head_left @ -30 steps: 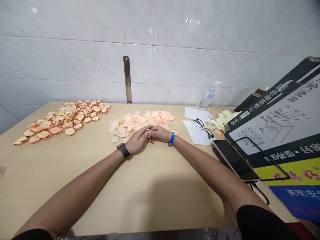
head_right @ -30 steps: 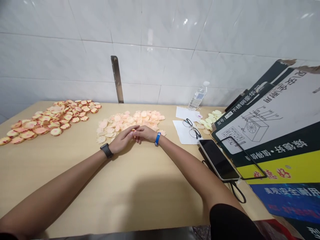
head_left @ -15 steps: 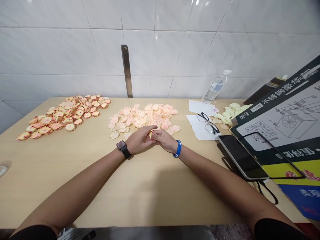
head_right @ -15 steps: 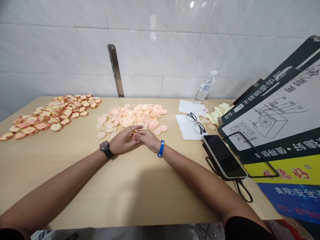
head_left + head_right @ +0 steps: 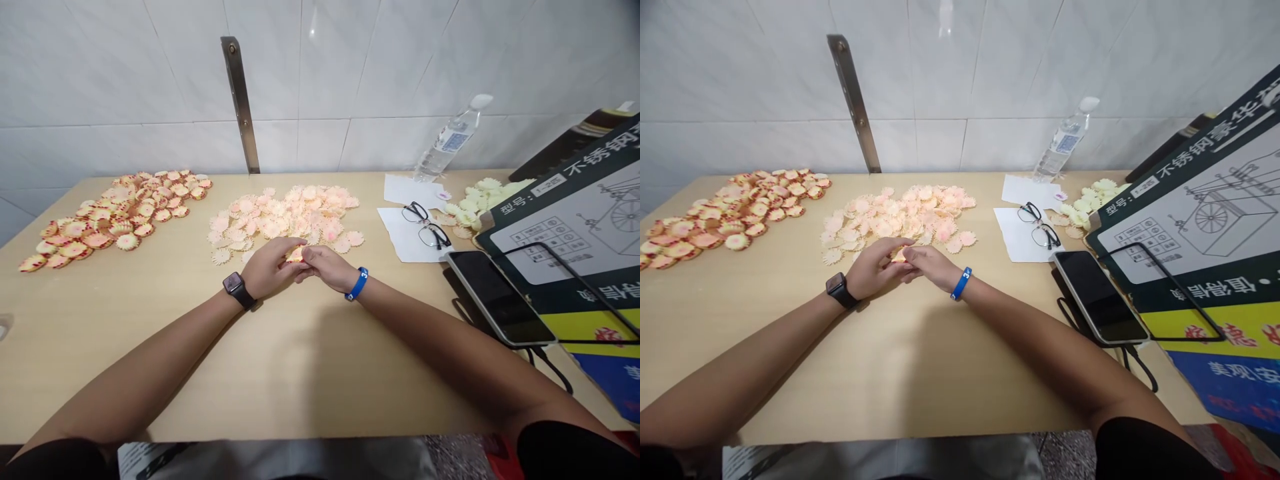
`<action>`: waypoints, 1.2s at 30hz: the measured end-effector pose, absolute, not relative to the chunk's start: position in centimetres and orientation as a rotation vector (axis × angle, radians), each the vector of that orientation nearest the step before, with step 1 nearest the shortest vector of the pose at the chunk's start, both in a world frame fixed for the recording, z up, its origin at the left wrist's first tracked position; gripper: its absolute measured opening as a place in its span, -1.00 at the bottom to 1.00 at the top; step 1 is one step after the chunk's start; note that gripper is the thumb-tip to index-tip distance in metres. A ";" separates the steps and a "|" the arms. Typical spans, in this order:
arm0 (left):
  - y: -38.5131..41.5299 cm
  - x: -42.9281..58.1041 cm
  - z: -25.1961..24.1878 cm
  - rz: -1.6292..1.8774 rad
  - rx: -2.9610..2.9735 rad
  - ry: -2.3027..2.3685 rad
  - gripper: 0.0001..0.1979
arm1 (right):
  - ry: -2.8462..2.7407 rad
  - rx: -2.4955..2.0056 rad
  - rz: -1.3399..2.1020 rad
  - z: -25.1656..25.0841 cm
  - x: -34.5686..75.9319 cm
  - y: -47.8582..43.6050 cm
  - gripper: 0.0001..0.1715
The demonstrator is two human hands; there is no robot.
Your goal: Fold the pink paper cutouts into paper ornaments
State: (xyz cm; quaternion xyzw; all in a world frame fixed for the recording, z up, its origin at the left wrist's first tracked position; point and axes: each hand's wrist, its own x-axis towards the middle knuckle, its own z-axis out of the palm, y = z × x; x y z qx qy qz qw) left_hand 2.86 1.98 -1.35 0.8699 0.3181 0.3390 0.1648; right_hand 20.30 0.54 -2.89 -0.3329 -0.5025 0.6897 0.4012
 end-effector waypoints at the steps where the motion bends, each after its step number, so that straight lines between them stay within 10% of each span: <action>1: 2.0 2.8 -1.4 1.001 2.458 0.888 -0.66 | -1.246 -0.820 1.770 -2.9 20.4 0.6 -0.29; 36: 0.7 3.5 -1.2 0.921 2.570 0.882 -0.61 | -1.407 -0.821 1.675 -2.1 20.2 -0.3 -0.41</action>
